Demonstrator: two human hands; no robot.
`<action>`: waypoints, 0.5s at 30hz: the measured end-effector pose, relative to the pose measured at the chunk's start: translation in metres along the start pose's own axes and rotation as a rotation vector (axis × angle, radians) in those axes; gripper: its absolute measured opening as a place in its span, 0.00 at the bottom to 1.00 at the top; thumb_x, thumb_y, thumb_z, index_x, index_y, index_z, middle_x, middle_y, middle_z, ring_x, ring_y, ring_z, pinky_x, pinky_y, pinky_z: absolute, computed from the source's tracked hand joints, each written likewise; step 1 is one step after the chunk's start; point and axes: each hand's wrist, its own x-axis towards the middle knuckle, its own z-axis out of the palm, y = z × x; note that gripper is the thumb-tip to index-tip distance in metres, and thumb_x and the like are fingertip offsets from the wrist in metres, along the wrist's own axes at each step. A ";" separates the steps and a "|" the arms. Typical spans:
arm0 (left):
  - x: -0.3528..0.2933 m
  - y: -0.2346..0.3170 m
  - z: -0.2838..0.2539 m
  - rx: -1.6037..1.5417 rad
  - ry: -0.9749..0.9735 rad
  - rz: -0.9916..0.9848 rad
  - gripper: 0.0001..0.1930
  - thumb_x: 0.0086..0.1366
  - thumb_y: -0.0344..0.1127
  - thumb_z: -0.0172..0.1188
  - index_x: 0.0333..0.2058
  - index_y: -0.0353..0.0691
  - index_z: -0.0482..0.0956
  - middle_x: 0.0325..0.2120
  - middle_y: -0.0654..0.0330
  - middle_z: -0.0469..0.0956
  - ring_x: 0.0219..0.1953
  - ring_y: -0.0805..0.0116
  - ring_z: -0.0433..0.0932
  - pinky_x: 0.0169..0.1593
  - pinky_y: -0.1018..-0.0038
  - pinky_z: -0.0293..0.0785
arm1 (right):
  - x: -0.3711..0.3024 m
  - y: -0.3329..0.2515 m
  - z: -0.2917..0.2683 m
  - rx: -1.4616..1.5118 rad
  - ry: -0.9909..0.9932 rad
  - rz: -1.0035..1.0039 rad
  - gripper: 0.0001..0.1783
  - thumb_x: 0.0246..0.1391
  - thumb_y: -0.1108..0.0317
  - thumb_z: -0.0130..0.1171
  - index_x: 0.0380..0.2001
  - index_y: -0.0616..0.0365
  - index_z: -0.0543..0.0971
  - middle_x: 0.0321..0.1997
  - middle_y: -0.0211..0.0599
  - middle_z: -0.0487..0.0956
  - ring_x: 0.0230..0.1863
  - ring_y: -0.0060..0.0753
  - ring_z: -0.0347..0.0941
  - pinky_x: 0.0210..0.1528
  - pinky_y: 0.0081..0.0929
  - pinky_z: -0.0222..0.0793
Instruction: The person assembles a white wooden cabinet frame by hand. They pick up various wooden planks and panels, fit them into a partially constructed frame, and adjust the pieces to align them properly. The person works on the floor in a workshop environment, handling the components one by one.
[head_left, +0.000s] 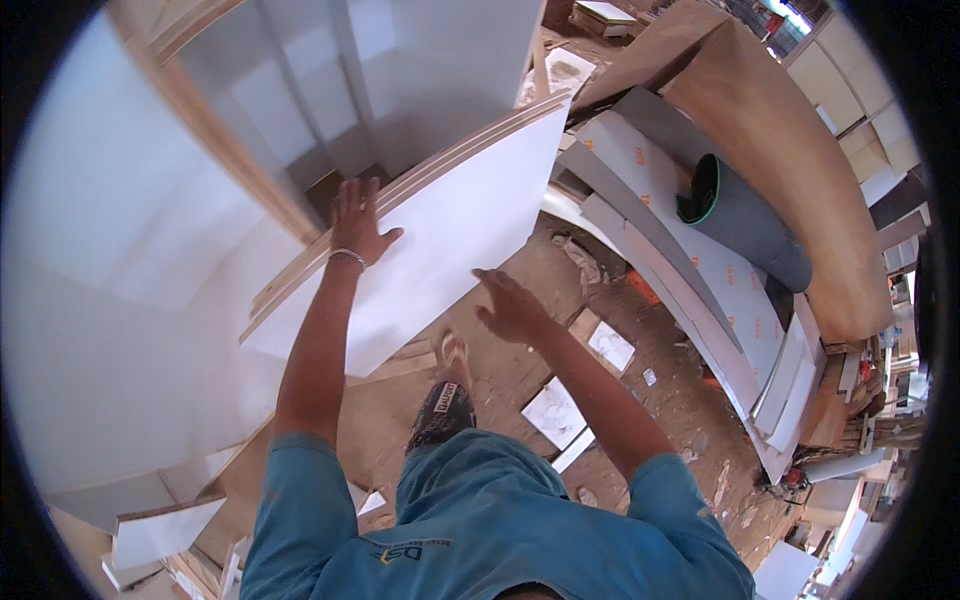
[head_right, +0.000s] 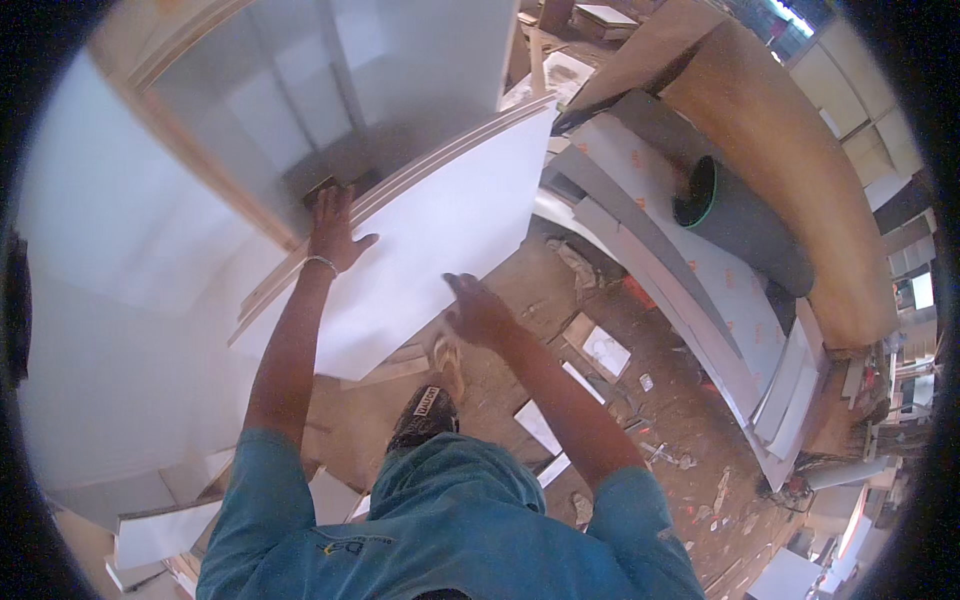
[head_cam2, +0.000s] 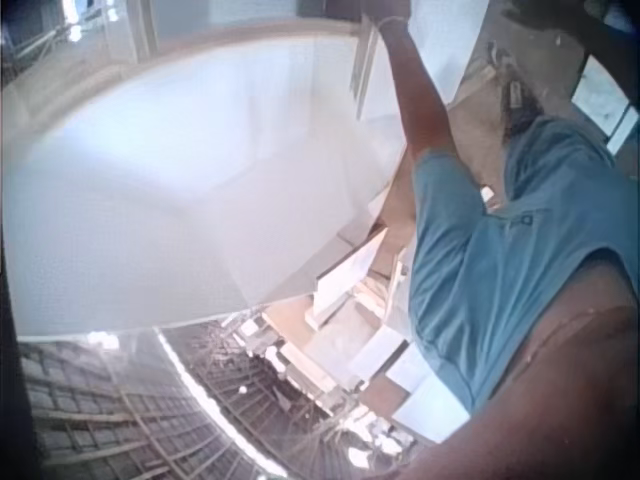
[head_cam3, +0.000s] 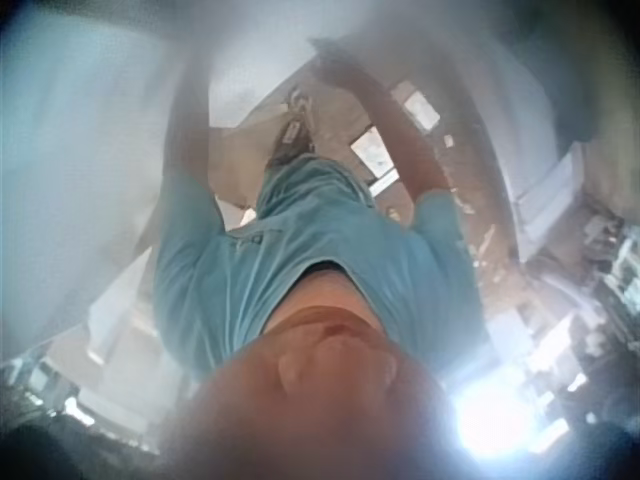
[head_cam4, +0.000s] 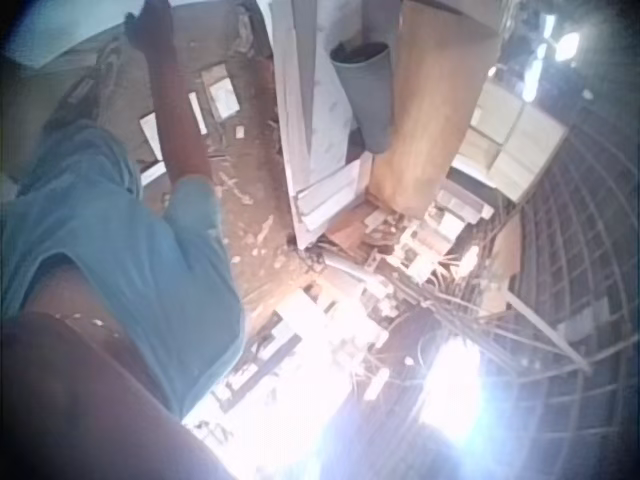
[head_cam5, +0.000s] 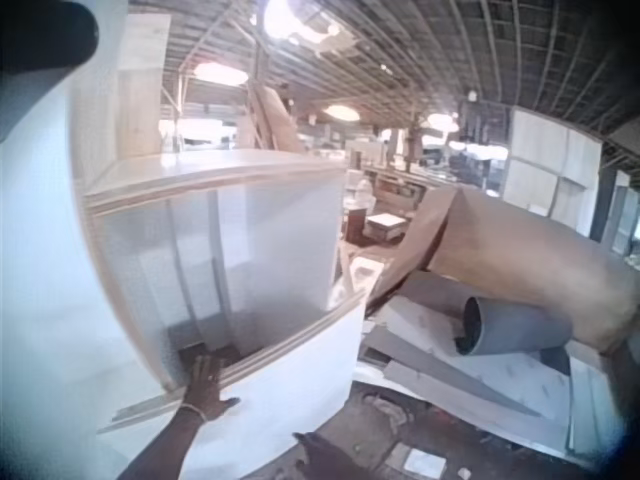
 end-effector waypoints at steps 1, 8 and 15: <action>-0.003 0.002 0.002 0.057 -0.063 -0.069 0.53 0.57 0.59 0.67 0.72 0.52 0.43 0.73 0.50 0.44 0.74 0.46 0.38 0.74 0.52 0.38 | -0.002 -0.014 -0.001 -0.036 0.026 -0.011 0.44 0.55 0.61 0.62 0.71 0.51 0.53 0.73 0.58 0.54 0.71 0.65 0.55 0.69 0.52 0.57; -0.014 0.036 0.081 0.092 -0.152 -0.263 0.49 0.50 0.59 0.71 0.66 0.45 0.60 0.49 0.49 0.72 0.54 0.50 0.70 0.57 0.53 0.64 | 0.124 0.064 -0.076 -0.440 0.095 -0.132 0.48 0.51 0.60 0.65 0.71 0.51 0.53 0.72 0.62 0.54 0.72 0.63 0.51 0.71 0.52 0.52; 0.018 0.061 0.027 -0.022 -0.152 0.004 0.31 0.53 0.47 0.69 0.51 0.39 0.69 0.47 0.45 0.74 0.51 0.44 0.73 0.52 0.53 0.71 | 0.240 0.122 -0.171 -0.794 -0.089 -0.535 0.42 0.50 0.60 0.61 0.69 0.50 0.61 0.71 0.52 0.60 0.72 0.51 0.55 0.70 0.52 0.54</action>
